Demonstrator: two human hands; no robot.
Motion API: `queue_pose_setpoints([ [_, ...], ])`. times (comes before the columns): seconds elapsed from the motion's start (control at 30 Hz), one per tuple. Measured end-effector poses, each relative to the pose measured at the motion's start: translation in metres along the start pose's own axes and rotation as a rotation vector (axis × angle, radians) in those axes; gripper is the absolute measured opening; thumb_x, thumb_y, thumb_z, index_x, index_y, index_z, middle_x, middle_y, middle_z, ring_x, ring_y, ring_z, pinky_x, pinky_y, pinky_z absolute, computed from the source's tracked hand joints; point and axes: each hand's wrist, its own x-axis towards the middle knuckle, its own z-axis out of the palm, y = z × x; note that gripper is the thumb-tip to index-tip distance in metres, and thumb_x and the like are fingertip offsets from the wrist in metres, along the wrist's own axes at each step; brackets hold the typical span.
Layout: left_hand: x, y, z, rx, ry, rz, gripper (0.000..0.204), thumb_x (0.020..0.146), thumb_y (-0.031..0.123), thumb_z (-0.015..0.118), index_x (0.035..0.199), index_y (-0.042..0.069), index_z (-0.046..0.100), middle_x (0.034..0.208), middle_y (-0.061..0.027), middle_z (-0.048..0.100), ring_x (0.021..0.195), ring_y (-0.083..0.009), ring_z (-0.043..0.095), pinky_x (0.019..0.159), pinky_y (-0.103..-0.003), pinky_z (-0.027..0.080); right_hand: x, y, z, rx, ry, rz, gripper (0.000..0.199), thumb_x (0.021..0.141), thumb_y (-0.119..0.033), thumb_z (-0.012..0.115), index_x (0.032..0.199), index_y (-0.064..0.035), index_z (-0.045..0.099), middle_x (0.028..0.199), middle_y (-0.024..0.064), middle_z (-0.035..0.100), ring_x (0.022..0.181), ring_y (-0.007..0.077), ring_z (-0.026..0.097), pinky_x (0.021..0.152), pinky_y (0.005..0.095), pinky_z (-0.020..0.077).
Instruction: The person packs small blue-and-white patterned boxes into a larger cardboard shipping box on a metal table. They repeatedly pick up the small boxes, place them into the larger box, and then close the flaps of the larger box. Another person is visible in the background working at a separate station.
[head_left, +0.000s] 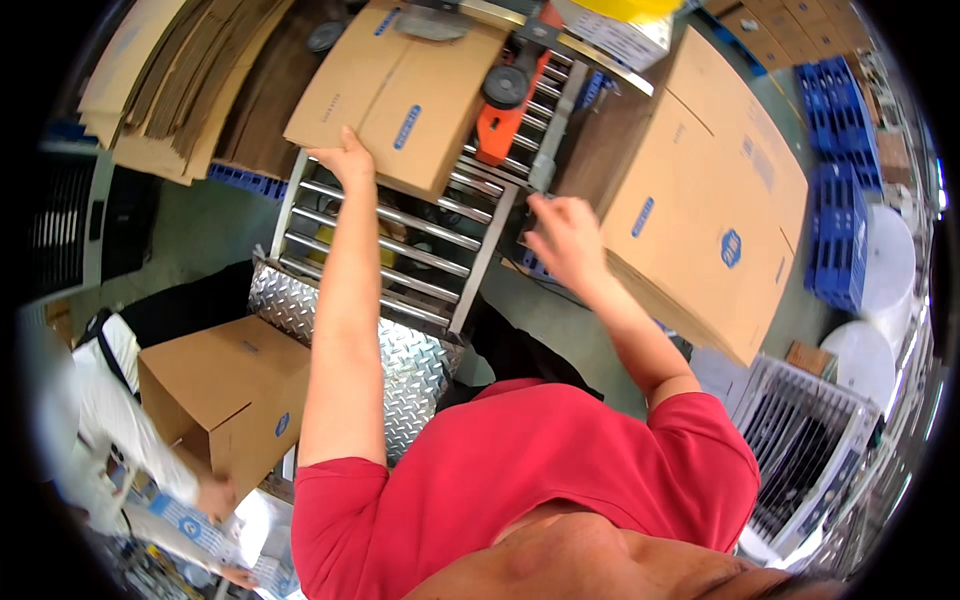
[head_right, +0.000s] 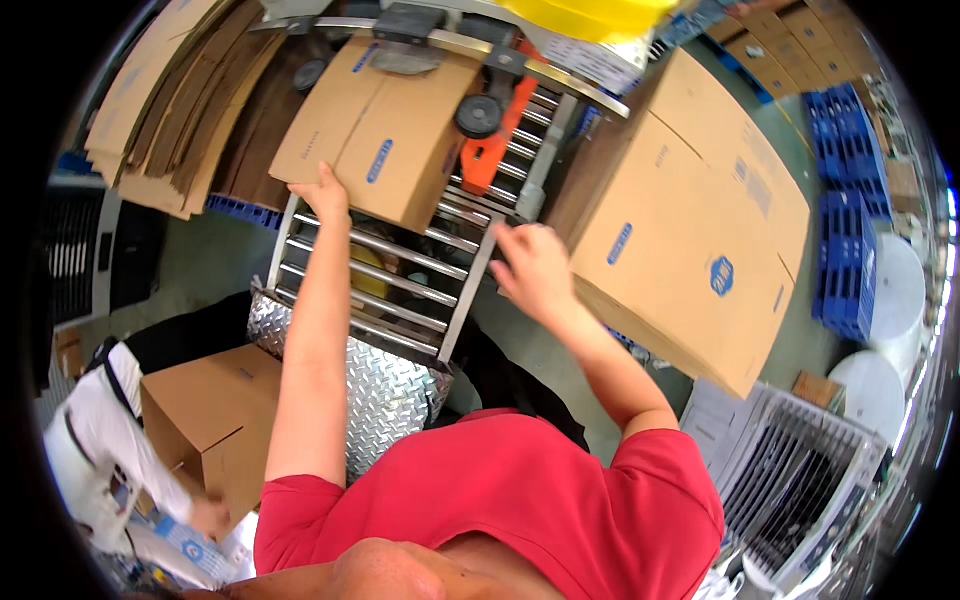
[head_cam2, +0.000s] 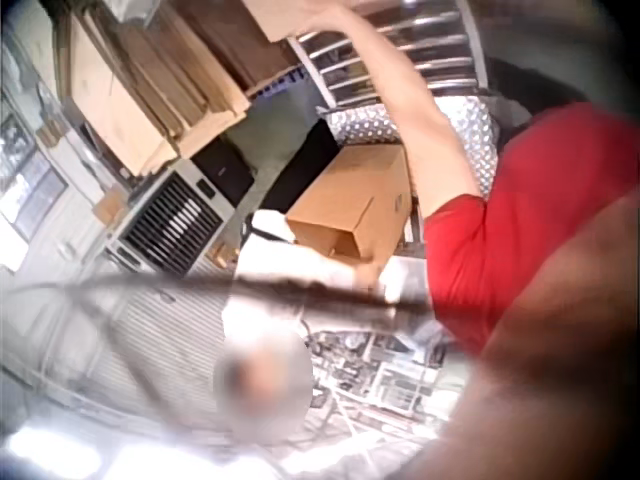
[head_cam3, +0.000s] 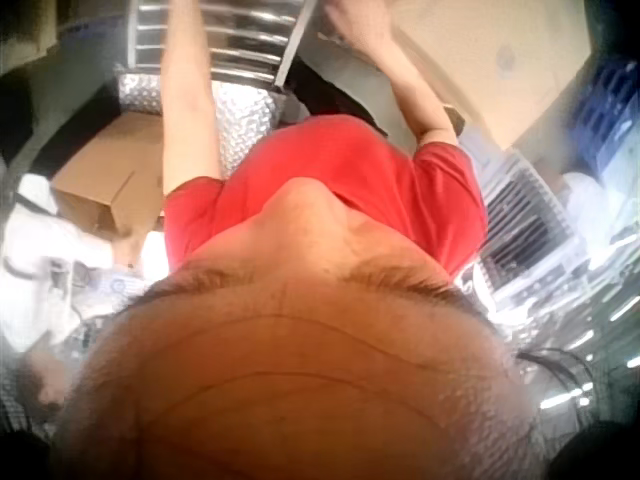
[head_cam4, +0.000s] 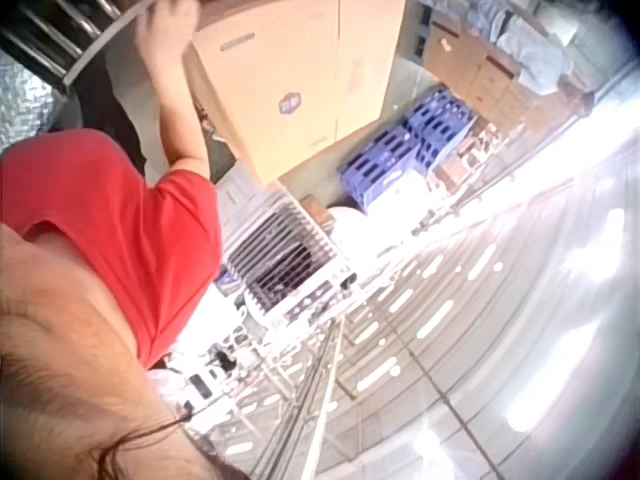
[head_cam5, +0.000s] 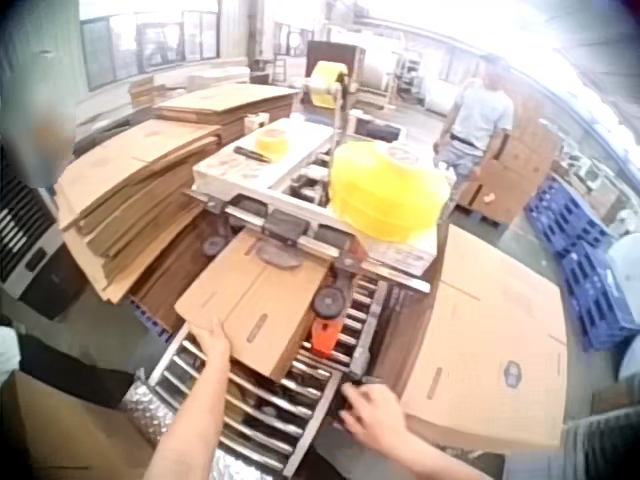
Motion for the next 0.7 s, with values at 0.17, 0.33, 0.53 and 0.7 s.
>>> queue_pose_setpoints([
  [0.17, -0.061, 0.030, 0.005, -0.146, -0.580, -0.637, 0.075, 0.093, 0.058, 0.035, 0.145, 0.010, 0.010, 0.136, -0.0124, 0.030, 0.114, -0.0288, 0.038, 0.088, -0.039, 0.035, -0.053, 0.063, -0.055, -0.491, -0.334, 0.289, 0.088, 0.068, -0.038, 0.076, 0.140, -0.0052, 0.036, 0.100, 0.0133, 0.049, 0.095, 0.0288, 0.050, 0.078, 0.0376, 0.0461],
  [0.33, -0.272, -0.051, -0.073, 0.147, -1.302, -0.376, 0.039, 0.094, 0.036, 0.048, 0.109, 0.001, 0.056, 0.103, -0.0156, 0.059, 0.098, -0.0279, 0.055, 0.086, -0.040, 0.043, -0.104, 0.081, -0.059, -0.599, -0.473, 0.306, 0.101, 0.067, -0.039, 0.078, 0.145, -0.0079, 0.022, 0.105, 0.0149, 0.050, 0.092, 0.0297, 0.056, 0.073, 0.0367, 0.0531],
  [0.53, -0.402, -0.033, -0.230, 0.135, -1.581, -0.326, 0.046, 0.091, 0.030, 0.057, 0.122, -0.004, 0.053, 0.118, -0.0182, 0.061, 0.109, -0.0259, 0.058, 0.092, -0.034, 0.045, -0.078, 0.060, -0.079, -0.633, -0.476, 0.228, 0.093, 0.073, -0.037, 0.074, 0.146, -0.0195, 0.021, 0.103, 0.0179, 0.057, 0.088, 0.0307, 0.063, 0.071, 0.0398, 0.0536],
  [0.7, -0.380, -0.043, -0.339, 0.154, -1.176, -0.468, 0.045, 0.092, 0.026, 0.056, 0.127, -0.001, 0.051, 0.119, -0.0134, 0.059, 0.108, -0.0219, 0.057, 0.091, -0.033, 0.045, -0.095, 0.082, -0.032, -0.748, -0.318, 0.131, 0.069, 0.083, -0.033, 0.064, 0.142, -0.0205, 0.030, 0.092, 0.0155, 0.062, 0.082, 0.0289, 0.065, 0.064, 0.0398, 0.0542],
])
